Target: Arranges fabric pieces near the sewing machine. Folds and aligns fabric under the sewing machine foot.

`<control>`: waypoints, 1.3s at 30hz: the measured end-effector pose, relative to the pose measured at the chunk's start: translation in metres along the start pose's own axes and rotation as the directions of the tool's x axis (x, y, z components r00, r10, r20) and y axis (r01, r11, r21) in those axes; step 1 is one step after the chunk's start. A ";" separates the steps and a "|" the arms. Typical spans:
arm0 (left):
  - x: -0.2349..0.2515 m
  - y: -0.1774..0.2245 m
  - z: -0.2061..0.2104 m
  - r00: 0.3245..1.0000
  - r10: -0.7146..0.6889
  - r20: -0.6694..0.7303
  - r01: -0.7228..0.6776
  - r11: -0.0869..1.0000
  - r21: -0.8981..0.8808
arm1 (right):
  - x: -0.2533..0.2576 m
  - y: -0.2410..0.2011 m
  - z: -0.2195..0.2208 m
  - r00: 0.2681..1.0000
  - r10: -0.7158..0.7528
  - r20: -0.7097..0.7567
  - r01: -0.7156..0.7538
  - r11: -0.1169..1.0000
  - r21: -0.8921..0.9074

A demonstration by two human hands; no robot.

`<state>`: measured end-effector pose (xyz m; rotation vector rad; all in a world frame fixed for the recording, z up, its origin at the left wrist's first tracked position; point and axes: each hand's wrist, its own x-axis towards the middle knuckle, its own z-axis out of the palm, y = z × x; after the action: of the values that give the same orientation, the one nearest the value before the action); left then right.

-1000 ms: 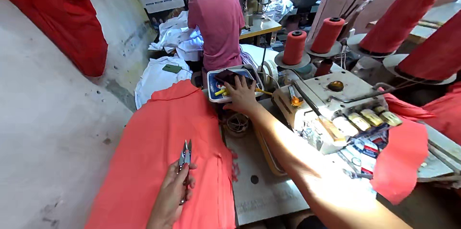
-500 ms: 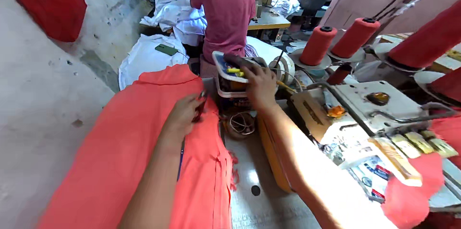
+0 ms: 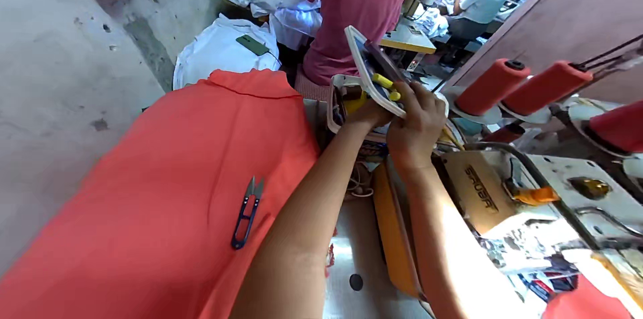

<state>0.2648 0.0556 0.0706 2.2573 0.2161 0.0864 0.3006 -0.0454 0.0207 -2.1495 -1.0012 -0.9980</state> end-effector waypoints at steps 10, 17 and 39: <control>-0.006 -0.075 -0.032 0.892 -0.260 -0.369 -0.057 0.746 -0.663 | -0.013 -0.010 0.021 0.993 0.015 0.118 -0.019 0.999 0.034; 0.002 -0.097 -0.033 0.898 -0.136 -0.418 -0.102 0.860 -0.499 | -0.014 -0.015 0.031 0.991 -0.013 0.132 0.007 0.999 0.046; 0.029 -0.082 -0.034 0.948 -0.214 -0.234 0.200 0.976 -0.083 | 0.002 0.012 0.005 0.850 0.126 0.512 -0.144 0.990 -0.004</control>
<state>0.2779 0.1384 0.0287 2.1499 0.5726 0.2538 0.3129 -0.0474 0.0176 -2.4768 -1.0661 -0.3313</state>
